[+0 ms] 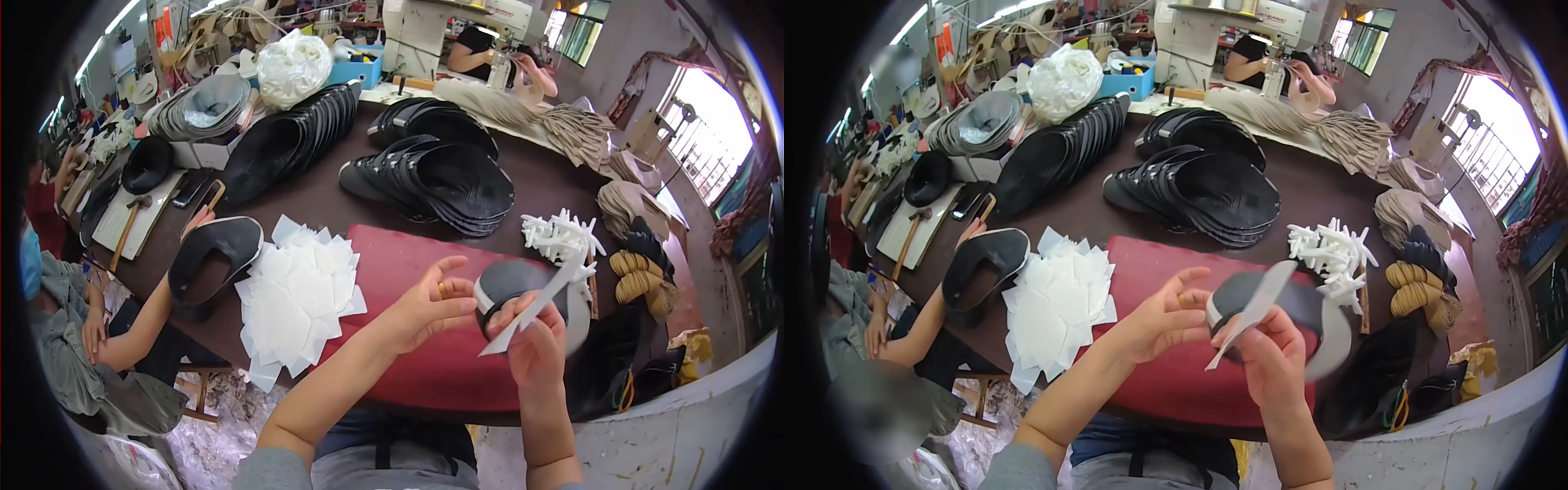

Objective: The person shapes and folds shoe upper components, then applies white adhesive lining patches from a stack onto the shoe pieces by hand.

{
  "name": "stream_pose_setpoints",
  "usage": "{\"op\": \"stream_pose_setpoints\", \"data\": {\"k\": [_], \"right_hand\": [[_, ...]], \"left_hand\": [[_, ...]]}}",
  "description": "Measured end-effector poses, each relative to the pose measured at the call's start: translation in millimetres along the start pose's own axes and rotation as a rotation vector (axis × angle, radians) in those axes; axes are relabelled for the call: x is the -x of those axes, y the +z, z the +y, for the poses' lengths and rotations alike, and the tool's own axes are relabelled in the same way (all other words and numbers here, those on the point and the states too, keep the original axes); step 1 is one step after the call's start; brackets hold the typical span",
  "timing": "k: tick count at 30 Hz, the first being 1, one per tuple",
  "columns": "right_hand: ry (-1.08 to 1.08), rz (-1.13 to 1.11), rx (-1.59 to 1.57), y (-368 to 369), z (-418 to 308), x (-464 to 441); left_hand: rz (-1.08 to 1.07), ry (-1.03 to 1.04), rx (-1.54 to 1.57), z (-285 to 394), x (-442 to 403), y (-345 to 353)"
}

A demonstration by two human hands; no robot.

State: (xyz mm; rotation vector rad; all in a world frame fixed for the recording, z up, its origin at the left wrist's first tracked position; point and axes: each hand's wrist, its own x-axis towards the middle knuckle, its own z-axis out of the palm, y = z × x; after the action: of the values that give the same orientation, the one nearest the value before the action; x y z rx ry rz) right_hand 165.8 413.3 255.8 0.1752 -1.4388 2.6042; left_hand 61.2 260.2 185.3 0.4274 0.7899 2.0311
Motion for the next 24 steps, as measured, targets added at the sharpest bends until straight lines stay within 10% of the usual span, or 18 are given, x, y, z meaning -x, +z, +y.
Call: {"op": "stream_pose_setpoints", "data": {"k": [7,11,24], "right_hand": [[-0.114,0.252,0.001,-24,-32,-6],[-0.347,0.314,0.224,-20,-47,-18],[-0.580,0.204,0.837,-5,-22,-39]], "left_hand": [[-0.178,0.225,0.105,6,-23,34],[0.028,0.475,-0.373,43,-21,64],[0.014,0.282,-0.334,67,-28,54]]}}
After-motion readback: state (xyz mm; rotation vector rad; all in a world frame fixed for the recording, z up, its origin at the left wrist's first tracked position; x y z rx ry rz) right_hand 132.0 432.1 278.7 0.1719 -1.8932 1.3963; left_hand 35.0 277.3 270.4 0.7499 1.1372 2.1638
